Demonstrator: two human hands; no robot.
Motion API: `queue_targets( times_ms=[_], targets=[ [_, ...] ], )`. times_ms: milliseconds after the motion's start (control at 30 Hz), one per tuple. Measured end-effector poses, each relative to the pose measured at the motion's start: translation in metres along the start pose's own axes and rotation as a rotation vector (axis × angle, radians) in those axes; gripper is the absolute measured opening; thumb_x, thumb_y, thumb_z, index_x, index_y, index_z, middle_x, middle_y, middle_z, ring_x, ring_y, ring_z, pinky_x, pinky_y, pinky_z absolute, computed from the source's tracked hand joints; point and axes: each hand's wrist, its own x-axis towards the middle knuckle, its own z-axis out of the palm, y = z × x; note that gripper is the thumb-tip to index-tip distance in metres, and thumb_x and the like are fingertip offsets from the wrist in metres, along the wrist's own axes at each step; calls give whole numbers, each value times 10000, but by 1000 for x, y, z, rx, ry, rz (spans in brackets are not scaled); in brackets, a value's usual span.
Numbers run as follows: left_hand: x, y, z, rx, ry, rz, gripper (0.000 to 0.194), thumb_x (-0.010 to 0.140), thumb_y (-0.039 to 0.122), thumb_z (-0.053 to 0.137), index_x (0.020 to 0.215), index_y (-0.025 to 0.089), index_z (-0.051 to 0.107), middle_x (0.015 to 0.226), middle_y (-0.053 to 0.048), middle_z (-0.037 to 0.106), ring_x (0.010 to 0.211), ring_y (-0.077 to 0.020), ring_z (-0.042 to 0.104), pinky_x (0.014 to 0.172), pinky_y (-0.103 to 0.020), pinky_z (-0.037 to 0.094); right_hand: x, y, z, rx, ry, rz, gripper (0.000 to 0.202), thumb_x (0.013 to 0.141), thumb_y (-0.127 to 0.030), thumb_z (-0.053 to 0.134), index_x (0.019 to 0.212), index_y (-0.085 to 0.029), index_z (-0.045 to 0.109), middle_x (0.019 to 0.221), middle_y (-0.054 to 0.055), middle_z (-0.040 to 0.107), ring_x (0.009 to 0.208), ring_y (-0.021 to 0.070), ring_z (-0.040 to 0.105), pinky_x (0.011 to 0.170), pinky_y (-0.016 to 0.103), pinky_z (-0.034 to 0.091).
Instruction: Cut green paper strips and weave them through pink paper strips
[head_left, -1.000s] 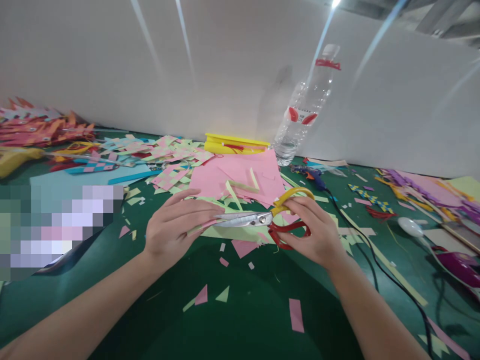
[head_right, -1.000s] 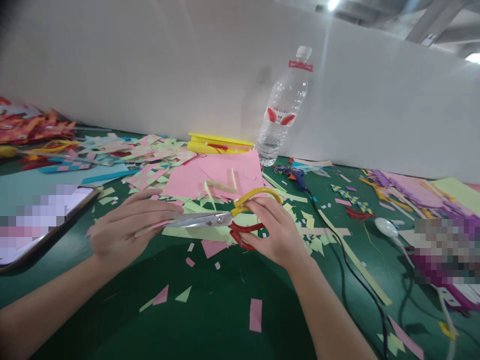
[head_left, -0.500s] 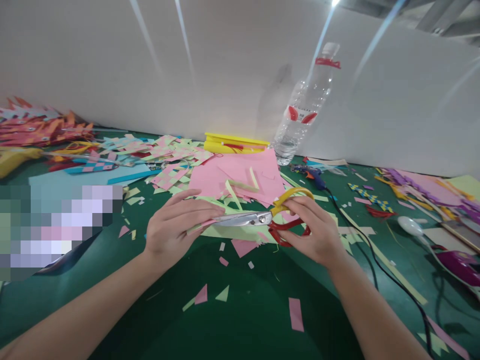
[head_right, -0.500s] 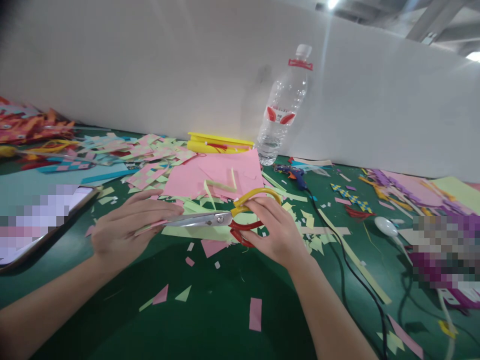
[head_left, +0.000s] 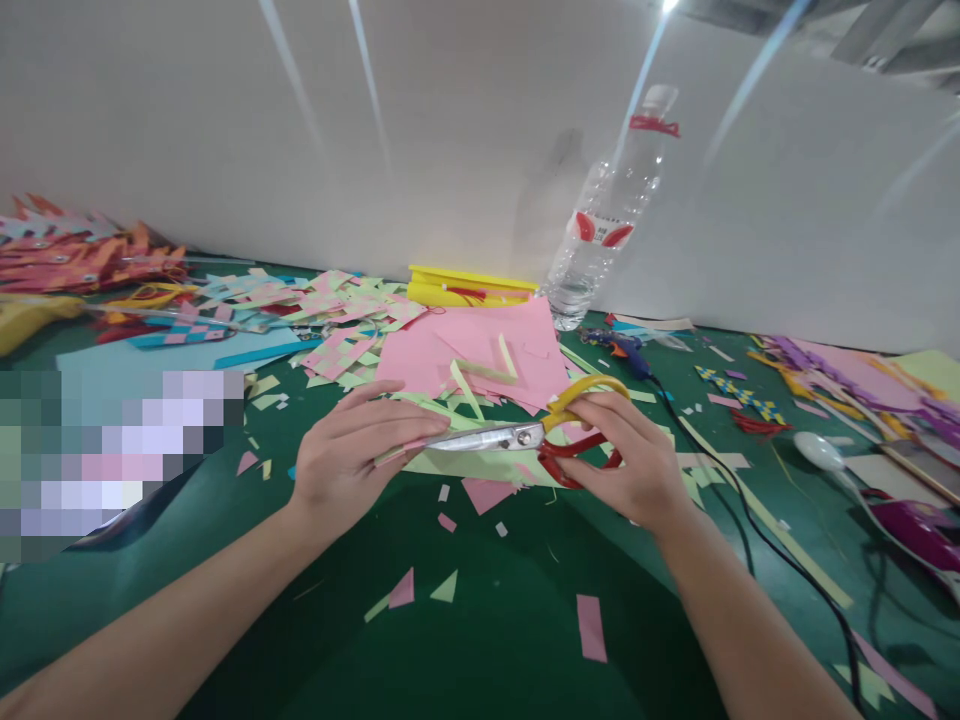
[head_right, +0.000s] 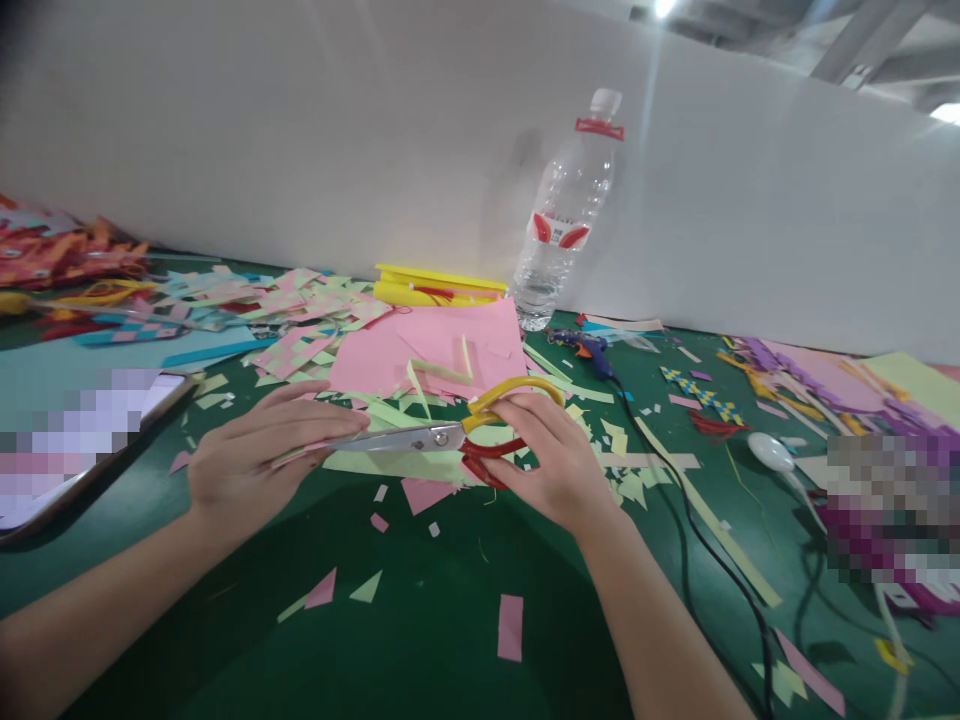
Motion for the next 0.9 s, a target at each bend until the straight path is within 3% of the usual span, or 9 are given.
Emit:
queue_targets(
  times_ms=[300,433,700,900],
  targets=[
    [0,0,0,1,6,-35,130,840,165,570,862,222,685,824,-14,745,740,-148,691,880,-373,508,-1,1,-1,23,-16,22,401,743,-247,641,1131,-212,545,1032,87,622,985,250,599,834,396,520],
    [1,2,1,-14,28,-130,113,811,182,602,820,237,700,802,19,744,724,-147,688,887,-353,512,-1,1,0,35,-1,71,413,723,-259,647,1120,-202,548,1024,94,616,985,258,591,840,407,510],
    [-1,8,3,-85,100,-687,102,760,295,643,791,273,738,789,50,738,743,-178,684,704,-267,558,-1,10,5,-51,110,242,439,728,-297,631,1133,-192,497,1030,117,581,908,258,574,715,393,519],
    [1,3,9,-302,67,-1073,168,710,349,675,809,231,743,922,-10,729,903,-236,654,762,-303,545,-4,21,12,-177,68,544,420,700,-325,640,1073,-184,507,982,100,562,749,214,547,639,367,488]
  ],
)
